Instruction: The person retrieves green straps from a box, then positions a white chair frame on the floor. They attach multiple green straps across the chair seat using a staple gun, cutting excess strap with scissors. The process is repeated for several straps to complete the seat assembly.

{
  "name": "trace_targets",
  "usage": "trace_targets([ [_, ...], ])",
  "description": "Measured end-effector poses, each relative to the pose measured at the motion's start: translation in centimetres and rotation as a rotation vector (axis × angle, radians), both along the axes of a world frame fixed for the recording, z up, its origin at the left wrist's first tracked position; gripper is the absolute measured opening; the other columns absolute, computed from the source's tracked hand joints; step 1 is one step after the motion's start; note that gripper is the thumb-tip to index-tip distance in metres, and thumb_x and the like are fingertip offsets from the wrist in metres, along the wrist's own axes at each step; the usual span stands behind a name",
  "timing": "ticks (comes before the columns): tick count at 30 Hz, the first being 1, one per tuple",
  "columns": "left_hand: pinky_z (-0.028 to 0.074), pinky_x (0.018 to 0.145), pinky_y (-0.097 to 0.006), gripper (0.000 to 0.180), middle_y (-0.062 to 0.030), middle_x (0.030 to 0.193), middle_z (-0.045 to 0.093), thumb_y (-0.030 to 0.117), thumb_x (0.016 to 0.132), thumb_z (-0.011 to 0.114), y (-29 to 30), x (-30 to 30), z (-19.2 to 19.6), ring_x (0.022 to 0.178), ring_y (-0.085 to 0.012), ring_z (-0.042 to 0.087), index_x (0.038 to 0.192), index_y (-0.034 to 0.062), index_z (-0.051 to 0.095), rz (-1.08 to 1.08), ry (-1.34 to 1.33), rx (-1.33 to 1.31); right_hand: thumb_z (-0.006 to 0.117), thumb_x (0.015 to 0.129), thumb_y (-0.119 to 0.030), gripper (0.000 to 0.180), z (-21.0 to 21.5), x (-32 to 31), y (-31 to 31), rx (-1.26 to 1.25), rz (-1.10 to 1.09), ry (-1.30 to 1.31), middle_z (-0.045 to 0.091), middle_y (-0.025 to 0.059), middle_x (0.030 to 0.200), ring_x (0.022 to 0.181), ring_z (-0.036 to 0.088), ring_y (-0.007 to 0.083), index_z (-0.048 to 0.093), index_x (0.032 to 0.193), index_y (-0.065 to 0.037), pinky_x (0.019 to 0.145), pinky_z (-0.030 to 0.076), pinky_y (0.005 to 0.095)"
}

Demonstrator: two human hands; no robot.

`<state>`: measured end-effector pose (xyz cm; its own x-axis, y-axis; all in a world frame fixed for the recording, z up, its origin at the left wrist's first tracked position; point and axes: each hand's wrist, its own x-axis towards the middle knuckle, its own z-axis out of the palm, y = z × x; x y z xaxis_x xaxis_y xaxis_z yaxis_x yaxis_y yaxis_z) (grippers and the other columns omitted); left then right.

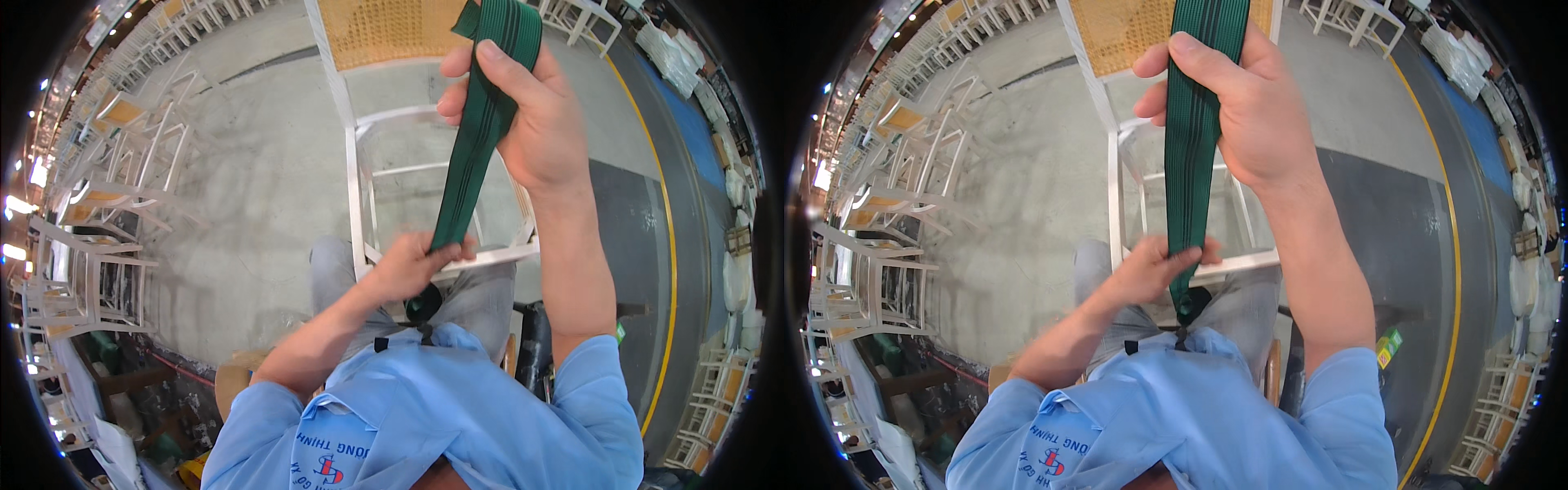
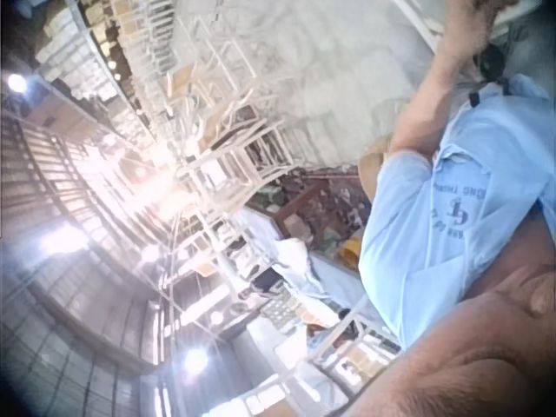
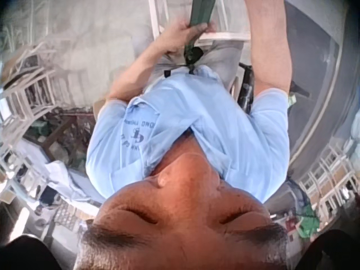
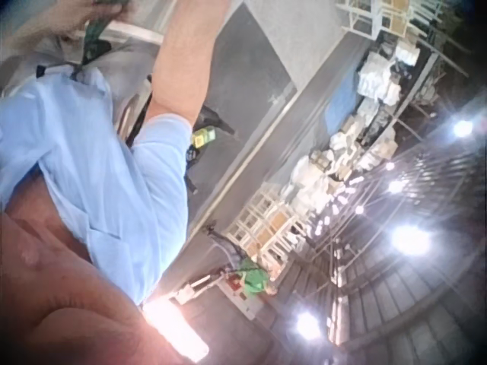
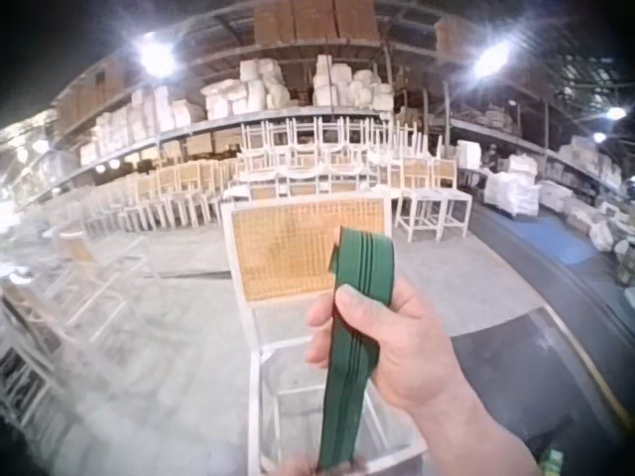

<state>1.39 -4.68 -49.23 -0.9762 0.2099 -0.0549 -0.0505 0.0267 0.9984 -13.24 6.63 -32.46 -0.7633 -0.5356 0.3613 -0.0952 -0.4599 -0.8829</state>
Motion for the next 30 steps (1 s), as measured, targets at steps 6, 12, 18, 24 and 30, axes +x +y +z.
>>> trace_targets([
  [6,0.045,0.114,-0.042,0.06,-0.0192,0.137,0.065,0.019,0.089,0.079,0.3,3.8,-4.5,0.126,-0.0336,0.063,0.145,0.008,0.059,-0.215,0.044,-0.422,0.06,0.107,-0.022,0.039,-3.8,-0.4,1.5,0.107,0.208,-0.236,0.072,0.0096,0.091,0.069,0.071,0.0221,0.055,0.142,-0.005,0.065,0.059,0.0349],
  [12,0.046,0.103,-0.05,0.049,-0.021,0.113,0.066,0.027,0.077,0.081,-0.1,3.7,-11.4,0.113,-0.0377,0.064,0.116,0.0032,0.065,-0.023,0.208,-1.063,0.058,0.106,-0.012,0.035,-16.3,2.2,1.4,0.371,0.397,-0.491,0.071,0.009,0.091,0.066,0.069,0.0174,0.051,0.14,-0.01,0.061,0.058,0.031],
  [18,0.047,0.092,-0.048,0.04,-0.0172,0.102,0.068,0.01,0.072,0.069,0.6,3.0,-11.5,0.1,-0.0405,0.064,0.11,0.006,0.057,-0.089,0.237,-0.993,0.057,0.106,-0.011,0.03,-20.0,5.2,5.3,0.305,0.422,-0.709,0.071,0.0101,0.09,0.065,0.069,0.0162,0.049,0.134,-0.007,0.06,0.058,0.0308],
  [24,0.054,0.092,-0.038,0.04,-0.0158,0.118,0.069,0.022,0.101,0.067,-1.1,0.5,-4.3,0.101,-0.0264,0.071,0.134,0.0021,0.058,0.353,-0.422,0.561,0.057,0.103,-0.01,0.03,-23.2,8.3,7.0,0.282,0.418,-0.612,0.07,0.0106,0.088,0.063,0.069,0.0162,0.051,0.132,-0.003,0.057,0.055,0.0303],
  [30,0.057,0.095,-0.044,0.031,-0.016,0.118,0.07,0.026,0.109,0.059,-1.3,-0.6,-5.1,0.105,-0.0314,0.071,0.126,0.0005,0.059,0.279,-0.403,0.446,0.056,0.103,-0.013,0.039,-24.4,14.0,8.0,0.42,0.255,-0.591,0.071,0.0112,0.091,0.079,0.073,0.0192,0.051,0.141,-0.007,0.068,0.057,0.0352],
])
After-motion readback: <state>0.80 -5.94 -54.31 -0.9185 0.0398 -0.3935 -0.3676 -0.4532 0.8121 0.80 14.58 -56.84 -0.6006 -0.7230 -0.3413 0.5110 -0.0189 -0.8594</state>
